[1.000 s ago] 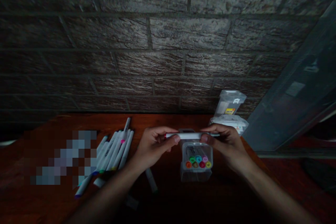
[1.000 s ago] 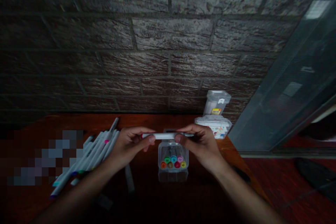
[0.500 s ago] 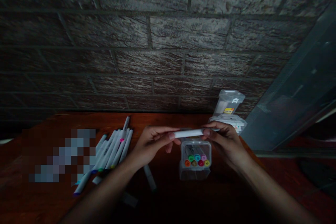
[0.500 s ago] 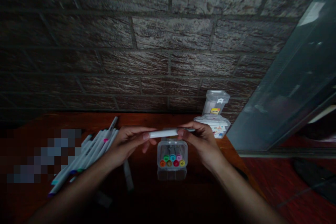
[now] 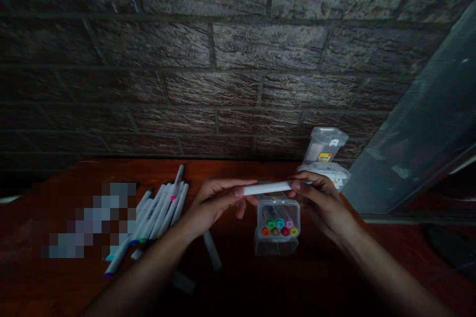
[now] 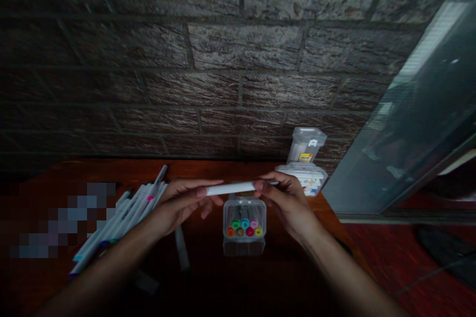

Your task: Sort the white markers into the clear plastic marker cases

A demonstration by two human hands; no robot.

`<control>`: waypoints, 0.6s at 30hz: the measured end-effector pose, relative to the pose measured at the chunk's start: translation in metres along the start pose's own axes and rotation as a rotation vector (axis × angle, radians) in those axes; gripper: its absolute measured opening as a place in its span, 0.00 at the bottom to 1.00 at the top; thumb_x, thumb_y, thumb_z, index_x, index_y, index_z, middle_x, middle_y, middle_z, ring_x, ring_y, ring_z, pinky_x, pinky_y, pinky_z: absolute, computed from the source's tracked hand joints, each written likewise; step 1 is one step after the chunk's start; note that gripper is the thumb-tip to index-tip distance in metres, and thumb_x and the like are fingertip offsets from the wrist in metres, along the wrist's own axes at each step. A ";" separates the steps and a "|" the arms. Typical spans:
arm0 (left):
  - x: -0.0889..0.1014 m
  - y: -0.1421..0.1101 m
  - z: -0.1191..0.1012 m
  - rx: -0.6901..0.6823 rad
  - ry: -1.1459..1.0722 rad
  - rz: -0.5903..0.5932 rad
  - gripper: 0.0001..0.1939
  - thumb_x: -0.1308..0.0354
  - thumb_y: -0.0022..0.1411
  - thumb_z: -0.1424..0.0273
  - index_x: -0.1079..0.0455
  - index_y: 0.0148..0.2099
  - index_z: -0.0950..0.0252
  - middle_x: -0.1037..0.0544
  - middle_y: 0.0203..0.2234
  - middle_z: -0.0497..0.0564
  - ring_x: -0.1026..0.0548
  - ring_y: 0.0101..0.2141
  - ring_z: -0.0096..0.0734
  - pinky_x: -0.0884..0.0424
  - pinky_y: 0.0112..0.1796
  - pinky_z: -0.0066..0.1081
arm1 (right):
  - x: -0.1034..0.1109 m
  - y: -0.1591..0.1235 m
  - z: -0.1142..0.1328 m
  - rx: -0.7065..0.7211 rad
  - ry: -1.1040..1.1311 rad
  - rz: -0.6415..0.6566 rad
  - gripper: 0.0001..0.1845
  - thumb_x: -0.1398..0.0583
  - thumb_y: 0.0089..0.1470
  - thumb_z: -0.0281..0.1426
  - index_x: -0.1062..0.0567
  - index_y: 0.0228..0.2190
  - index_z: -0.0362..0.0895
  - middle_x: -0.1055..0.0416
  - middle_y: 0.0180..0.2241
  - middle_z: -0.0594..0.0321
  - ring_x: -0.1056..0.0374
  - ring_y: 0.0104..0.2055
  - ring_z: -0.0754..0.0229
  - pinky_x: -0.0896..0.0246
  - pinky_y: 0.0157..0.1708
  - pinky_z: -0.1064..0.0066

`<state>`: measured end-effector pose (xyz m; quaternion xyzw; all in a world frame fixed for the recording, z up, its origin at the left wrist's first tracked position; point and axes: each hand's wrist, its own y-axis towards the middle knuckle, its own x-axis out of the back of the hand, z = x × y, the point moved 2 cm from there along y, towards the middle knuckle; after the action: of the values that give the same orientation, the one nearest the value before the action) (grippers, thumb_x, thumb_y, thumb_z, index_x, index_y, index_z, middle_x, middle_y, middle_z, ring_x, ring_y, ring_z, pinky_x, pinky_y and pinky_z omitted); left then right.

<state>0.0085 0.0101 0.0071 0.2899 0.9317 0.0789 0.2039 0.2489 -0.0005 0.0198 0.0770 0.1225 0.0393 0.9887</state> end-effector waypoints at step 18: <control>-0.001 0.000 0.000 0.020 -0.072 0.035 0.18 0.31 0.65 0.66 0.18 0.54 0.68 0.13 0.34 0.63 0.23 0.25 0.29 0.31 0.30 0.29 | -0.001 0.000 0.001 -0.023 0.019 -0.025 0.15 0.22 0.40 0.41 0.18 0.22 0.46 0.24 0.20 0.65 0.44 0.20 0.67 0.49 0.21 0.72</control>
<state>0.0093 0.0100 0.0077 0.3106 0.9194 0.0627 0.2330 0.2482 -0.0002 0.0207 0.0635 0.1321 0.0291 0.9888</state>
